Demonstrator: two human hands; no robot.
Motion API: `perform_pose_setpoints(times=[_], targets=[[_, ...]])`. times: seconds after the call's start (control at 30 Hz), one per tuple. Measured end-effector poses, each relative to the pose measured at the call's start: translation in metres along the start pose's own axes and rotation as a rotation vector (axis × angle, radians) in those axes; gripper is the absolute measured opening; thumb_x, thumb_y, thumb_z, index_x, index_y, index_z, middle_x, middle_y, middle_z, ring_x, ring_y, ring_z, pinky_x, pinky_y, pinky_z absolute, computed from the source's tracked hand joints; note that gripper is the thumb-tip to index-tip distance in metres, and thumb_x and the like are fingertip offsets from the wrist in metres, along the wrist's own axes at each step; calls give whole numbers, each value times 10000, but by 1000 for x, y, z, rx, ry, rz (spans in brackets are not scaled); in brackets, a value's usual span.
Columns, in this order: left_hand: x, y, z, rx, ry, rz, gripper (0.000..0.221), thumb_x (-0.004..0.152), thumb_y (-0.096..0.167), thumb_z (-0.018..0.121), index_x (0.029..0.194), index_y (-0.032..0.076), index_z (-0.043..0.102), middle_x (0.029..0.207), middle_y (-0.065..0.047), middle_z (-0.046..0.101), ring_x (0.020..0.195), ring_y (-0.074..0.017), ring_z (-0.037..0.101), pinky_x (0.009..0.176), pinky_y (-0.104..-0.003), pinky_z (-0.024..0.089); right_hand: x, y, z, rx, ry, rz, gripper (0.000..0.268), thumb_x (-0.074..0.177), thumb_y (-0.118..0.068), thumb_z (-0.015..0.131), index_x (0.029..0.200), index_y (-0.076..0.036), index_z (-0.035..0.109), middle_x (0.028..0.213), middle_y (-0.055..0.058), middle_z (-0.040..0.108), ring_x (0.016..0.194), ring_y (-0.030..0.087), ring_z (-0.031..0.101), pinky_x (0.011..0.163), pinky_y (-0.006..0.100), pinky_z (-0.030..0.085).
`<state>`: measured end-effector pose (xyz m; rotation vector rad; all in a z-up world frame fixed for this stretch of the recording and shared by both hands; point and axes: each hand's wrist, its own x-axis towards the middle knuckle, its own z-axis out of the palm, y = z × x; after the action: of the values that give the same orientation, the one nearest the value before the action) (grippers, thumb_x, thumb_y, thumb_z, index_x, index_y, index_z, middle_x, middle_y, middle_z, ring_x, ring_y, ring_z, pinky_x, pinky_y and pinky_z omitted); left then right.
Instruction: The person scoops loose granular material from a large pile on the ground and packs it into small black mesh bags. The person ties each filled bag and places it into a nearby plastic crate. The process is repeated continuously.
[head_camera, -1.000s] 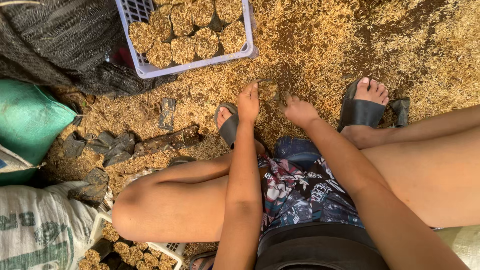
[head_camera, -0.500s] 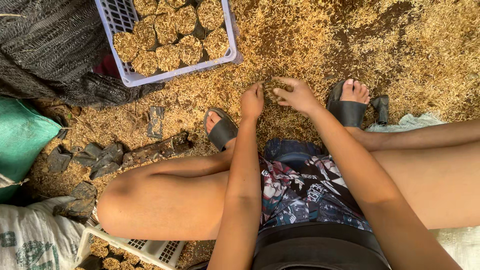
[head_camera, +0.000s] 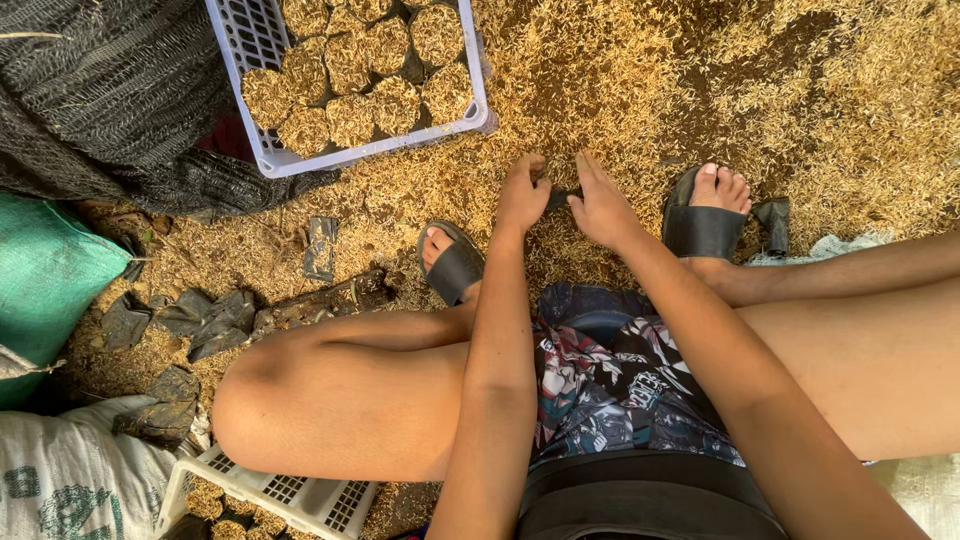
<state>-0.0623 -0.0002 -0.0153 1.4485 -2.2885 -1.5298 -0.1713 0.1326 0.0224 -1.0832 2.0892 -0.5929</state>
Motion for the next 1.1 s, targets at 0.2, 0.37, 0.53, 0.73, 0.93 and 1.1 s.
perform_pose_setpoints(times=[0.2, 0.37, 0.53, 0.73, 0.93, 1.1], targets=[[-11, -23, 1, -151, -12, 26, 467, 807, 21, 658, 1272, 46, 617, 1272, -134, 668, 1128, -266, 673, 961, -379, 547, 0, -9, -1, 222, 92, -47, 678, 925, -39, 619, 1555, -81, 371, 1499, 223, 491, 1359, 405, 518, 1126, 455, 457], [-11, -29, -8, -172, 12, -39, 337, 894, 121, 644, 1225, 64, 680, 1223, -109, 730, 1093, -239, 700, 939, -374, 549, -8, -16, 0, 141, 66, -184, 602, 974, 40, 573, 1544, -90, 431, 1557, 193, 467, 1396, 390, 502, 1171, 458, 449], [-6, -31, -8, -40, 21, 58, 253, 957, 225, 678, 1148, 64, 720, 1134, -123, 756, 1032, -242, 724, 895, -360, 559, -27, -17, 14, -515, 81, -364, 694, 920, -28, 616, 1569, -34, 369, 1647, 131, 356, 1535, 278, 335, 1253, 452, 294], [-4, -18, -16, -13, -3, 49, 265, 866, 234, 714, 1074, 69, 727, 1004, -89, 788, 881, -226, 768, 801, -369, 598, -29, -27, 11, -621, 21, -324, 811, 869, -143, 669, 1574, 10, 297, 1668, 162, 275, 1544, 278, 238, 1243, 468, 188], [-6, 3, -18, 257, -85, -147, 371, 931, 455, 629, 977, 94, 700, 957, -105, 752, 898, -285, 721, 804, -439, 559, -23, -27, -11, -548, -188, -287, 859, 827, -139, 703, 1575, -45, 292, 1662, 78, 283, 1540, 206, 257, 1257, 465, 173], [-4, -2, -13, 484, -103, 44, 399, 1054, 427, 470, 1013, 90, 680, 1023, -147, 704, 965, -355, 678, 843, -510, 533, -19, -25, -4, -659, -155, -355, 748, 880, -48, 612, 1580, -82, 350, 1661, 50, 347, 1532, 167, 303, 1252, 458, 206]])
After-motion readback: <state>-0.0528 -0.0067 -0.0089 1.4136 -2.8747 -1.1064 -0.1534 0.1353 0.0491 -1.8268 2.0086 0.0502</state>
